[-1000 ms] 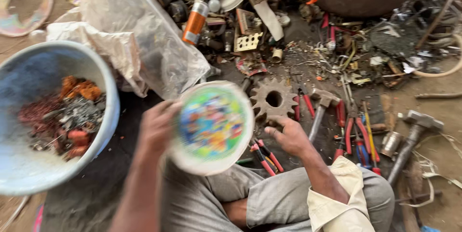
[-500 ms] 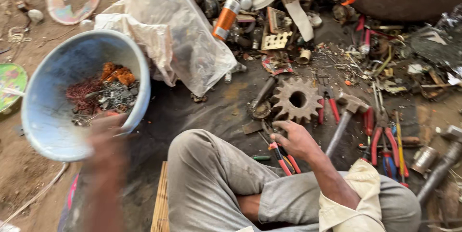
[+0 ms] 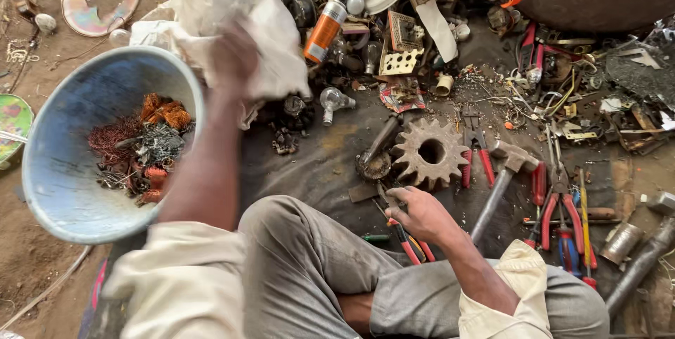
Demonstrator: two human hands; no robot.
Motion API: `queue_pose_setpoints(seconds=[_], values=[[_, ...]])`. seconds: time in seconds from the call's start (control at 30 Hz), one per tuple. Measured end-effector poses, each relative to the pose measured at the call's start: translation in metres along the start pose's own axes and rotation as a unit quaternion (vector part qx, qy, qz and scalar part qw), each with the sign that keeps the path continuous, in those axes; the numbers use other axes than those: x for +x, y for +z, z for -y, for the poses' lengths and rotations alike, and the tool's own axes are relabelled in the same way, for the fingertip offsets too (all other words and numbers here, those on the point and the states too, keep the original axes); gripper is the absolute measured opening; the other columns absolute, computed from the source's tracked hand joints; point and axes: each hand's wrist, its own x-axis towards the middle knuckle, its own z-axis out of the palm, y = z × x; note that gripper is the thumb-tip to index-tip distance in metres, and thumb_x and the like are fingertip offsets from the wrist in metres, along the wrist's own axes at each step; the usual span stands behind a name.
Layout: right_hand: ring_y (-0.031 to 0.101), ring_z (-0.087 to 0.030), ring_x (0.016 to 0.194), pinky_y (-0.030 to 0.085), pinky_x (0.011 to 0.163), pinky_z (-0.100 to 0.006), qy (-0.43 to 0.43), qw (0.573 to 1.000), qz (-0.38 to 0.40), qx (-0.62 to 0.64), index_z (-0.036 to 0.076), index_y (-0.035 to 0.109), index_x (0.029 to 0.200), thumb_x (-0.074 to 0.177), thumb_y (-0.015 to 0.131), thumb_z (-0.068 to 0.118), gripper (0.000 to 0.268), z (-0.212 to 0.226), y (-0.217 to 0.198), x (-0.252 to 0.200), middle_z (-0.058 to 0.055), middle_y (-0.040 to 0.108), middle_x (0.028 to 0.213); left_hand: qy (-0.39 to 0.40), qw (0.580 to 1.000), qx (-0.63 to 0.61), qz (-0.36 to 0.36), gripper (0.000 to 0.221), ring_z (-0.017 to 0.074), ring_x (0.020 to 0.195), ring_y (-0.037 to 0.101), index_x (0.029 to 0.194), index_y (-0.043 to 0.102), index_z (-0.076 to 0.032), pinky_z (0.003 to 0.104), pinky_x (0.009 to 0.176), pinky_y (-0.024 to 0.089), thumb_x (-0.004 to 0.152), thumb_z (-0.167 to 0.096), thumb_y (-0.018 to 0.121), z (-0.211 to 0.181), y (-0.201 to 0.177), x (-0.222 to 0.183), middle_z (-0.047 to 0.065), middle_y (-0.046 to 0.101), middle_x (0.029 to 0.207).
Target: The person uses pliers and a hammer to dismantle and separate components from electronic scrap, such as light bulb bases and metal gears, placing the pieces into a bin.
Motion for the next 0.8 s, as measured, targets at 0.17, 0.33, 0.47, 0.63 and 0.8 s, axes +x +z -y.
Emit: queue_pose_setpoints(seconds=[0.17, 0.33, 0.47, 0.63, 0.8], values=[[0.066, -0.034, 0.111, 0.052, 0.095, -0.041, -0.072, 0.997, -0.024, -0.026, 0.01, 0.066, 0.127, 0.085, 0.076, 0.03, 0.047, 0.009, -0.004, -0.002, -0.014, 0.069, 0.119, -0.233, 0.815, -0.404, 0.345, 0.034, 0.016, 0.058, 0.056, 0.119, 0.062, 0.004, 0.03, 0.05, 0.049, 0.108, -0.019, 0.039, 0.047, 0.047, 0.066, 0.009, 0.062, 0.077], [0.067, -0.033, 0.113, 0.053, 0.096, -0.041, -0.026, 0.999, -0.002, -0.03, 0.013, 0.066, 0.129, 0.086, 0.075, 0.034, 0.049, 0.003, -0.002, -0.004, -0.014, 0.069, 0.122, -0.278, 0.771, -0.508, 0.264, 0.032, 0.0207, 0.063, 0.062, 0.113, 0.066, 0.002, 0.034, 0.056, 0.051, 0.106, -0.019, 0.043, 0.036, -0.06, 0.064, 0.013, 0.066, 0.078], [0.066, -0.035, 0.112, 0.053, 0.095, -0.042, -0.1, 0.993, -0.062, -0.014, 0.006, 0.066, 0.127, 0.087, 0.076, 0.03, 0.048, -0.002, 0.0, -0.002, -0.018, 0.069, 0.121, -0.23, 0.731, -0.589, 0.257, 0.03, 0.0244, 0.067, 0.066, 0.107, 0.069, 0.001, 0.038, 0.061, 0.053, 0.104, -0.019, 0.047, 0.047, -0.072, 0.103, 0.016, 0.068, 0.079], [0.072, -0.027, 0.109, 0.057, 0.094, -0.039, 0.028, 0.973, -0.135, 0.185, 0.01, 0.049, 0.146, 0.082, 0.079, 0.028, 0.073, 0.006, -0.01, -0.005, -0.017, 0.073, 0.12, -0.067, 0.586, -0.667, 0.455, 0.028, 0.0291, 0.071, 0.072, 0.1, 0.072, -0.001, 0.042, 0.066, 0.055, 0.101, -0.02, 0.051, 0.012, -0.231, 0.028, 0.019, 0.072, 0.08], [0.051, -0.033, 0.13, 0.054, 0.096, -0.042, -0.179, 0.953, -0.172, 0.177, 0.004, 0.03, 0.151, 0.065, 0.09, 0.025, 0.107, 0.007, 0.004, 0.001, -0.026, 0.032, 0.156, -0.128, 0.483, -0.709, 0.498, 0.028, 0.0301, 0.092, 0.075, 0.115, 0.072, -0.005, 0.041, 0.083, 0.057, 0.094, -0.021, 0.062, 0.0, -0.38, -0.044, 0.021, 0.076, 0.101]])
